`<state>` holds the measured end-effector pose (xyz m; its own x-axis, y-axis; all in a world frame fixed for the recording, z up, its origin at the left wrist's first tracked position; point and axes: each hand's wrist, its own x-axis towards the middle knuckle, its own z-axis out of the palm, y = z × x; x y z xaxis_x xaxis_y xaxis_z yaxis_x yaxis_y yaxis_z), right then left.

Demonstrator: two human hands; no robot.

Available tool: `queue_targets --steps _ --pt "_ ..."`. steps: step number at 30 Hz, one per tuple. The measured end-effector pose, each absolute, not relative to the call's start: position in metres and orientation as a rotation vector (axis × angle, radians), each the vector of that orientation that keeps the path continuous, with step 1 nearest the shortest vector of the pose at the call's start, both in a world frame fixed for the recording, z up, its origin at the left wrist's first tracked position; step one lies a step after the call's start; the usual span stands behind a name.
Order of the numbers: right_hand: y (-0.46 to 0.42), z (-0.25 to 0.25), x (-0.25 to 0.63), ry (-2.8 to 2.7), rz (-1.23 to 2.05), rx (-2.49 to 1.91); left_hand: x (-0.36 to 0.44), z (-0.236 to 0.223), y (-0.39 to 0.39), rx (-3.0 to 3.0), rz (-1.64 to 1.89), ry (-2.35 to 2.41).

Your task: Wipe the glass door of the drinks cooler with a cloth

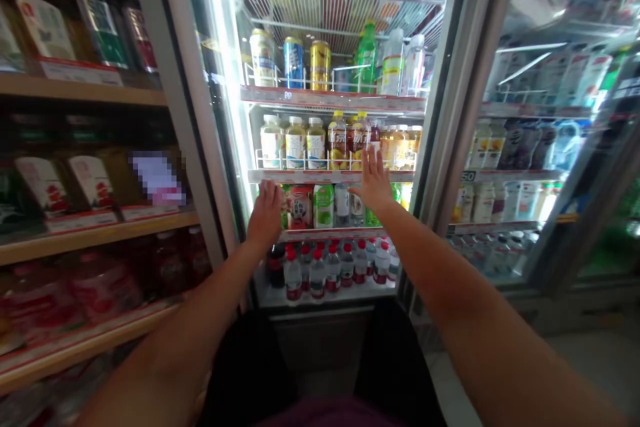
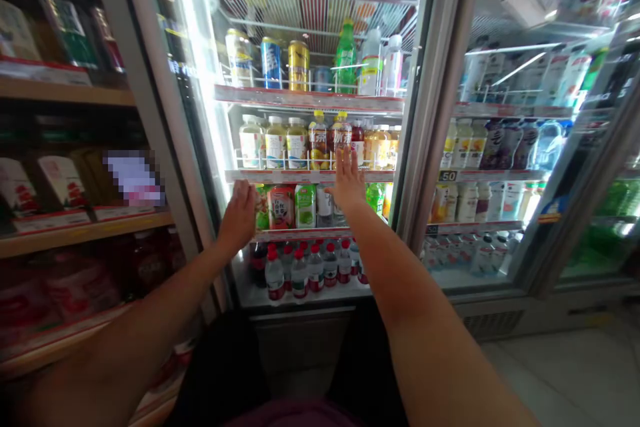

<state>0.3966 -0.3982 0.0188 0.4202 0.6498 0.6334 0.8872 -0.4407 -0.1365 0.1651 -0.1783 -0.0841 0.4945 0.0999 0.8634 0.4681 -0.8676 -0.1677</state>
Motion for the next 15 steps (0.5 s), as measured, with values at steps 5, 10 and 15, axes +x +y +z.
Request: queue_targets --steps 5,10,15 --pt "-0.398 0.018 0.396 -1.306 -0.693 -2.221 0.175 -0.078 -0.185 -2.376 -1.282 -0.408" --pt "-0.395 0.016 0.401 -1.298 -0.727 -2.218 0.186 -0.056 -0.194 -2.347 -1.322 -0.407" --pt "-0.393 0.014 0.403 -1.309 -0.739 -2.223 0.195 -0.066 -0.200 -2.398 -1.285 -0.402"
